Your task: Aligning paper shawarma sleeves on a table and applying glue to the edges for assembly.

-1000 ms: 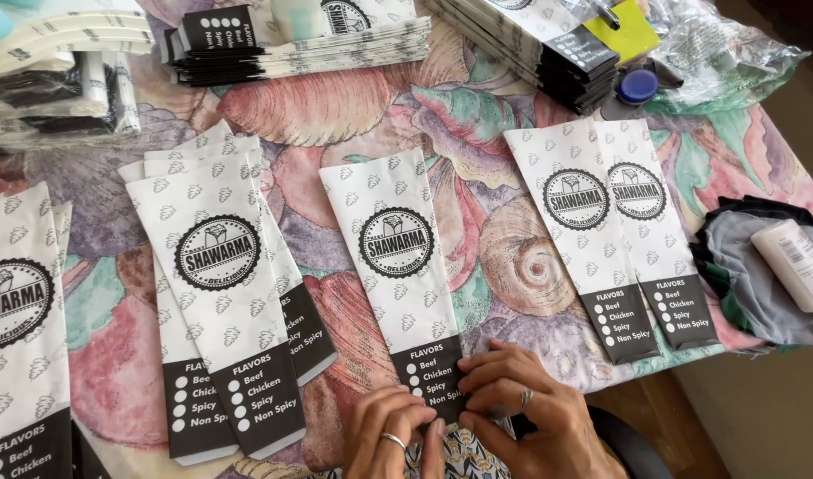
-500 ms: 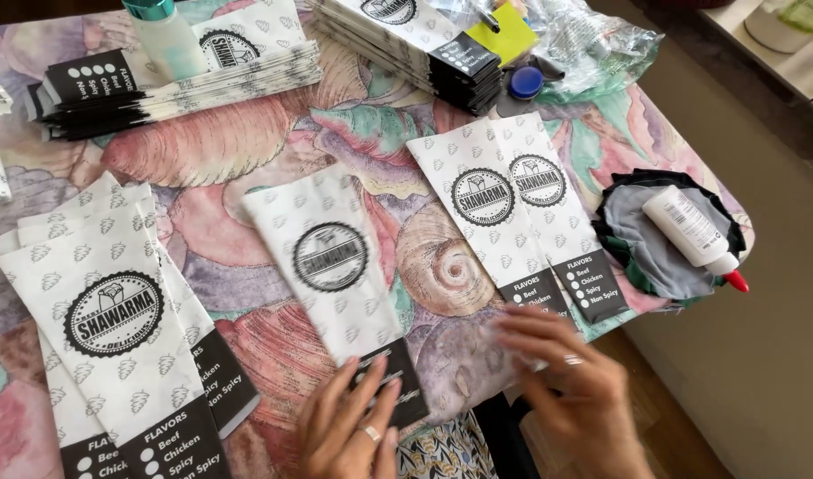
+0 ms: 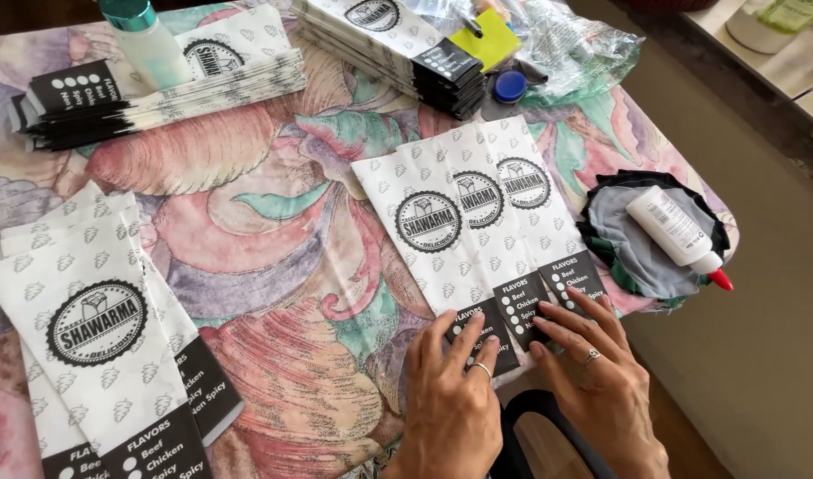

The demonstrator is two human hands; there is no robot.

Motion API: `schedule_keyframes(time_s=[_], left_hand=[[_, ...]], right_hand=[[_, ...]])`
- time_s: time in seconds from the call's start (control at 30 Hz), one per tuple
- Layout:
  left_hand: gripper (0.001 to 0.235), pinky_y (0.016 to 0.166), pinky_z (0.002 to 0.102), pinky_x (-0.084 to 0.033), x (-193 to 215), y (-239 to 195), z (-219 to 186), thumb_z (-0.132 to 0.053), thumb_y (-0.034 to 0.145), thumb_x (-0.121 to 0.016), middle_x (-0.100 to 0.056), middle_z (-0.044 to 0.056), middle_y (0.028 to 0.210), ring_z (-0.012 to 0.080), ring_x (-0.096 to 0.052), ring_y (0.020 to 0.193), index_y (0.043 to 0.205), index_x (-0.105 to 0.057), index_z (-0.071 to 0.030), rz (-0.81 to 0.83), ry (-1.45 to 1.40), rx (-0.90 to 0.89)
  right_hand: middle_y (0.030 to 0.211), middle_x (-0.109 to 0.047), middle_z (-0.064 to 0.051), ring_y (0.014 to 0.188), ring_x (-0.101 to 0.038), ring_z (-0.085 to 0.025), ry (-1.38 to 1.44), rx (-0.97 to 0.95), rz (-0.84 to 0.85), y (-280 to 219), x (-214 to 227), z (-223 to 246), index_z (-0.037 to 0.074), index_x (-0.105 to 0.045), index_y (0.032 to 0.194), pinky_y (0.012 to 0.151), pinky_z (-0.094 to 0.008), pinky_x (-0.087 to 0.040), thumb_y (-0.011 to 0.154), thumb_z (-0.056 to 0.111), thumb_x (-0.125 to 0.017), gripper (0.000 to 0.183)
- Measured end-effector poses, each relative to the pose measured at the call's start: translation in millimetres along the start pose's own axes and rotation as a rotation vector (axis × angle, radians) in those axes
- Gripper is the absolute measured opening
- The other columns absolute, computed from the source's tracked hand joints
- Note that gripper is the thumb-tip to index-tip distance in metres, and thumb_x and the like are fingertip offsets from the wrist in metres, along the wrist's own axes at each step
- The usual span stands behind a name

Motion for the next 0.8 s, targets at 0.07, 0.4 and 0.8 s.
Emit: schedule_keyframes(time_s=[0.07,0.4,0.8], left_hand=[[0.036,0.114,0.055,-0.032,12.1,4.0,-5.3,-0.005,0.078,-0.072,-0.065,0.017,0.138,0.0396,-0.047,0.132,0.113,-0.075,0.001,-0.046,-0.040,-0.014],[0.041,0.100,0.050,-0.054,137.8,-50.2,32.3,-0.003,0.093,-0.037,-0.074,0.014,0.117,0.0360,-0.069,0.115,0.105,-0.075,-0.001,-0.607,0.076,-0.050],[0.068,0.127,0.046,-0.022,69.5,-91.3,78.8,-0.024,0.096,-0.064,-0.037,0.014,0.164,0.0299,-0.032,0.155,0.157,-0.036,-0.009,-0.168,0.391,0.195]], right_hand=[[0.125,-0.074,-0.008,0.138,-0.060,-0.031,-0.027,-0.002,0.014,0.0,3.0,1.9,0.007,-0.075,0.115,0.122,-0.047,-0.046,0.089,0.010,-0.075,0.026],[0.137,-0.070,-0.024,0.129,-0.068,-0.035,-0.085,0.051,-0.061,-4.2,11.4,21.3,-0.003,-0.075,0.120,0.125,-0.049,-0.052,0.092,0.004,-0.079,0.029],[0.128,-0.073,-0.009,0.127,-0.069,-0.029,0.244,0.255,0.229,11.6,-41.1,126.2,0.008,-0.075,0.114,0.118,-0.044,-0.051,0.079,0.015,-0.082,0.037]])
Point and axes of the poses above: each hand's wrist, its own y-axis towards the middle knuckle, its own x-axis out of the back of the hand, z = x × y, the point moved 5 cm from there along y, towards the middle knuckle
